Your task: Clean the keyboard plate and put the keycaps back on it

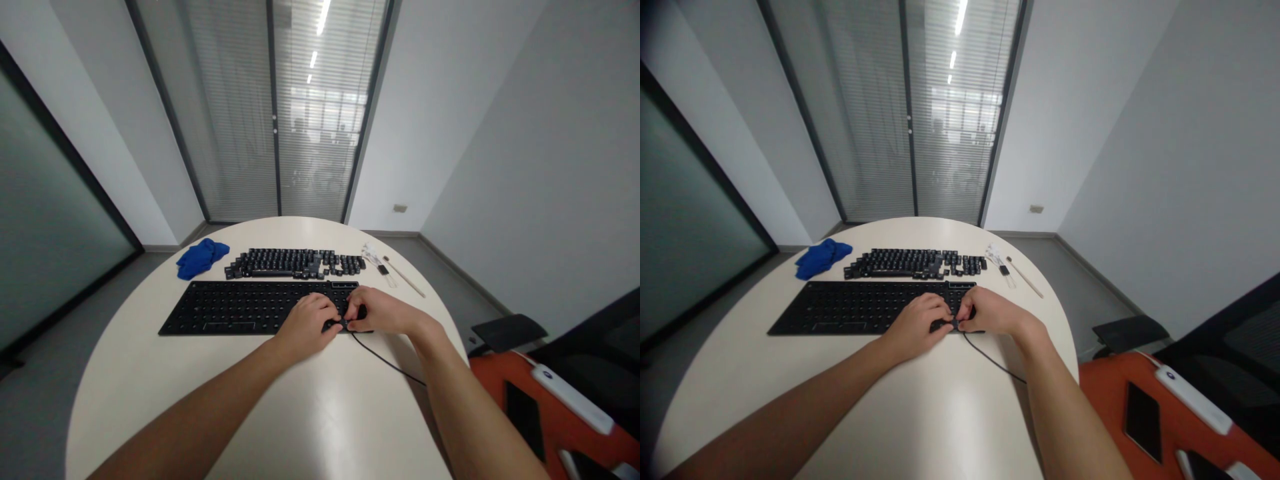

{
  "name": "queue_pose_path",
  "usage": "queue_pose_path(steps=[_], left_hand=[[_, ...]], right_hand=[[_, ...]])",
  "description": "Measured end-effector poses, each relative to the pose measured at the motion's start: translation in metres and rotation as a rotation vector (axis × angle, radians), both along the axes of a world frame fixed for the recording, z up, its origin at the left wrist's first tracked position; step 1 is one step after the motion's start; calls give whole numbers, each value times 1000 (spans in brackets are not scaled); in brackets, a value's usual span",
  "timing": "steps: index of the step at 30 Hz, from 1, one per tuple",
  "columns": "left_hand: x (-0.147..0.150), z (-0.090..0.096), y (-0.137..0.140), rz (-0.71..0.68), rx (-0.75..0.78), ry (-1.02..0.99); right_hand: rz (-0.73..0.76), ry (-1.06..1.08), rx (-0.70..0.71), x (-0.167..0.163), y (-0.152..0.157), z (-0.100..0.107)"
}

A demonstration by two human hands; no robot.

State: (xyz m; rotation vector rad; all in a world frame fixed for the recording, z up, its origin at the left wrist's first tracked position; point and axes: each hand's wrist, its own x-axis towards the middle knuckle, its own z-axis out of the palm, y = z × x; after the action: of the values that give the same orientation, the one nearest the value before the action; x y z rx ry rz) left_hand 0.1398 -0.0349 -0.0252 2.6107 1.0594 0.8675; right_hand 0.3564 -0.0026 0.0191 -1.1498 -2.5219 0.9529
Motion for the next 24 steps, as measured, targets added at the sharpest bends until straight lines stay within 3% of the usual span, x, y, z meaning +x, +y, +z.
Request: queue_pose_path(steps=[4,12,19,24], left_hand=[[0,-1,0,-6,2,2],[-2,-2,0,-13,-4,15],[-6,2,-7,-75,11,18],[-19,12,-4,50,57,47]], right_hand=[[-45,-11,74,-3,0,-2],[-21,-8,91,-3,-2,2],[-97,-120,-49,2,-4,5],[-156,-252,-118,8,-7,17]])
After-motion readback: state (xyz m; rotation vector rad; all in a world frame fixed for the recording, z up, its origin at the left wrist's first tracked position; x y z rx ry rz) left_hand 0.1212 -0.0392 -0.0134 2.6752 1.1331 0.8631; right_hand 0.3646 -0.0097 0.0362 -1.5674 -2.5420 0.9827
